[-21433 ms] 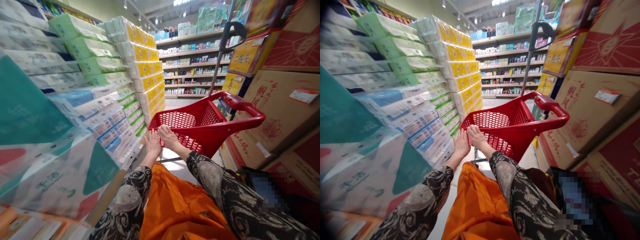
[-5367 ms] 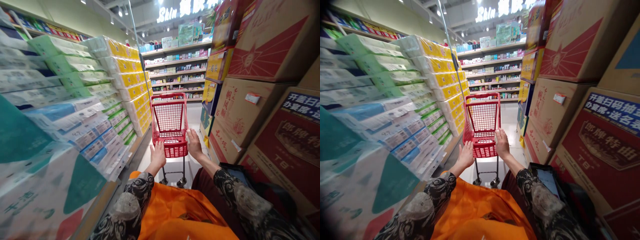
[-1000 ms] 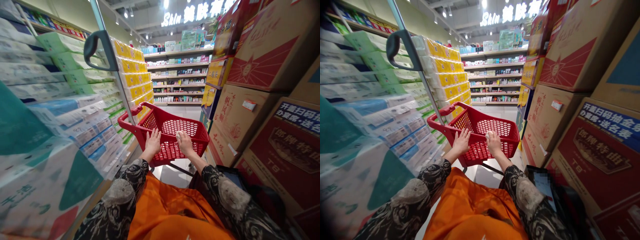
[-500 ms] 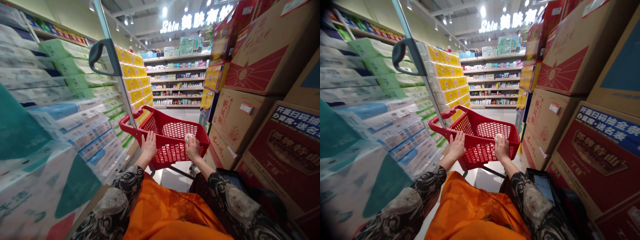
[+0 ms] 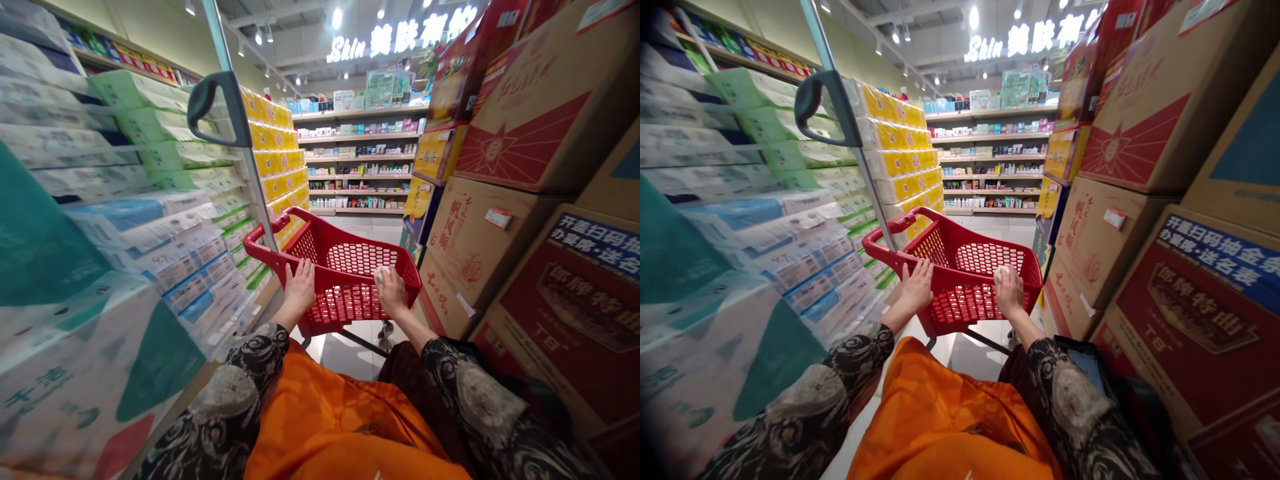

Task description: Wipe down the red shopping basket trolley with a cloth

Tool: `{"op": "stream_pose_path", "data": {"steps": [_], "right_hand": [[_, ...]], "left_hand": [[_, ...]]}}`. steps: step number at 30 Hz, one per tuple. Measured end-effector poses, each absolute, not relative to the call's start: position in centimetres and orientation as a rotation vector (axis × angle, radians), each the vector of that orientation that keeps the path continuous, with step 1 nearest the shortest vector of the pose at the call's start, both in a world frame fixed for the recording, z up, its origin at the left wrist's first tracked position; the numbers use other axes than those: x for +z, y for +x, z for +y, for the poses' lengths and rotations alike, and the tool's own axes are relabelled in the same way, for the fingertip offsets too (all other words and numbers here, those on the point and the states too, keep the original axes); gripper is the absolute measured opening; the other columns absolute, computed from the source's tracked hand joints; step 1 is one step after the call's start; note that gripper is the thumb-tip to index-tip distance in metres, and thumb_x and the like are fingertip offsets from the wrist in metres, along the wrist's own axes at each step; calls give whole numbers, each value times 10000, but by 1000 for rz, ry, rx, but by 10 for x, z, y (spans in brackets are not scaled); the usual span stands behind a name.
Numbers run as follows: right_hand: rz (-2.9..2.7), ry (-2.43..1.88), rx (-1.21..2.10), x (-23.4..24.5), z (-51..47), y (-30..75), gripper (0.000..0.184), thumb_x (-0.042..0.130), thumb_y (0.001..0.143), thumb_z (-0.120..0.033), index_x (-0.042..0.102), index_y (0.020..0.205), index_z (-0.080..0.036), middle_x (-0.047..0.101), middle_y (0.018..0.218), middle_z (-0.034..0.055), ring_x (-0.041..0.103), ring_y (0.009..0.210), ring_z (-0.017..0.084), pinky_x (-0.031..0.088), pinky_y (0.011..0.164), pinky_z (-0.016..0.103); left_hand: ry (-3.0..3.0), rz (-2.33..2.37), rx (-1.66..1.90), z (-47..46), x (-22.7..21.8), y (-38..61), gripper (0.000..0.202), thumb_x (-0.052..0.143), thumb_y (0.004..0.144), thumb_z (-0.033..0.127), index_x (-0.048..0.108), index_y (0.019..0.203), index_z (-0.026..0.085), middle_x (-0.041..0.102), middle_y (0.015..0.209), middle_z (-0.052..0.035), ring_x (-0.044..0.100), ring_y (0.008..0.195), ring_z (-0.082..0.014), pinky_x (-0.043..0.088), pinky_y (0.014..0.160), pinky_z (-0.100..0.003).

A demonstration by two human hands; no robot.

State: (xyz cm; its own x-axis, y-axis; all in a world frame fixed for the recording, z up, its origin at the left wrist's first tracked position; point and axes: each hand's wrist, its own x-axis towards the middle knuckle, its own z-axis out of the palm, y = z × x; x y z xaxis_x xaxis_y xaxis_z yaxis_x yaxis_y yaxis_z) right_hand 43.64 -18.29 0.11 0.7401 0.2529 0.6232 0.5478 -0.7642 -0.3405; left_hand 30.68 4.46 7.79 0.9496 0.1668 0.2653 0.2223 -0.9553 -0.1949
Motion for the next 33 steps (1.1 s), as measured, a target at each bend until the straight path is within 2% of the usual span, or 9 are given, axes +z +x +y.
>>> {"op": "stream_pose_path", "data": {"steps": [3,7,11,15,21,25,28,33], "right_hand": [[-599,-2414,-768,-1,-175,433,426,400,846,-163,488,1260,-108,400,1386,179,386,1256,290,327,1016,464],[-849,-2345,-666,13,-120,414,436,401,858,-123,454,1291,-112,452,1356,163,339,1308,241,294,1059,414],[-909,-2247,-608,27,-97,409,420,404,850,-127,471,1264,-151,511,1305,128,443,1225,212,361,1015,374],[-857,-2277,-633,22,-146,427,367,402,836,-136,550,1169,-181,570,1219,110,527,1100,219,412,945,370],[-466,-2373,-775,5,-217,452,370,395,829,-175,571,1149,-119,482,1314,172,450,1190,304,368,976,479],[-614,-2378,-731,6,-175,434,443,423,804,-133,515,1237,-115,436,1362,172,391,1248,308,331,1012,496],[-841,-2352,-725,13,-128,415,422,423,839,-149,520,1250,-156,424,1379,148,366,1274,283,313,1033,463],[-850,-2365,-753,13,-137,420,372,415,865,-171,563,1206,-187,448,1360,141,429,1218,275,345,1003,458]], "left_hand": [[-2882,-295,-371,42,78,307,701,449,754,247,275,1405,56,219,1502,-140,145,1392,-281,40,1104,-580],[-2872,-281,-345,40,80,305,698,447,747,236,281,1407,80,231,1500,-128,145,1393,-273,35,1104,-577],[-2859,-266,-363,41,81,304,705,442,729,219,291,1403,79,238,1498,-125,164,1390,-262,28,1112,-560],[-2848,-351,-459,49,83,305,699,417,731,202,283,1402,58,229,1500,-135,126,1398,-271,42,1106,-578],[-2843,-375,-487,59,83,307,691,416,732,180,288,1401,66,240,1497,-138,117,1400,-279,27,1102,-590],[-2839,-408,-476,54,82,308,707,432,723,187,284,1406,83,235,1499,-131,109,1403,-274,31,1102,-589],[-2841,-380,-460,51,84,306,714,427,715,184,283,1407,80,229,1500,-130,107,1403,-275,40,1102,-590],[-2839,-358,-449,53,86,304,711,415,715,168,281,1408,79,219,1504,-121,98,1405,-268,47,1103,-586]]}}
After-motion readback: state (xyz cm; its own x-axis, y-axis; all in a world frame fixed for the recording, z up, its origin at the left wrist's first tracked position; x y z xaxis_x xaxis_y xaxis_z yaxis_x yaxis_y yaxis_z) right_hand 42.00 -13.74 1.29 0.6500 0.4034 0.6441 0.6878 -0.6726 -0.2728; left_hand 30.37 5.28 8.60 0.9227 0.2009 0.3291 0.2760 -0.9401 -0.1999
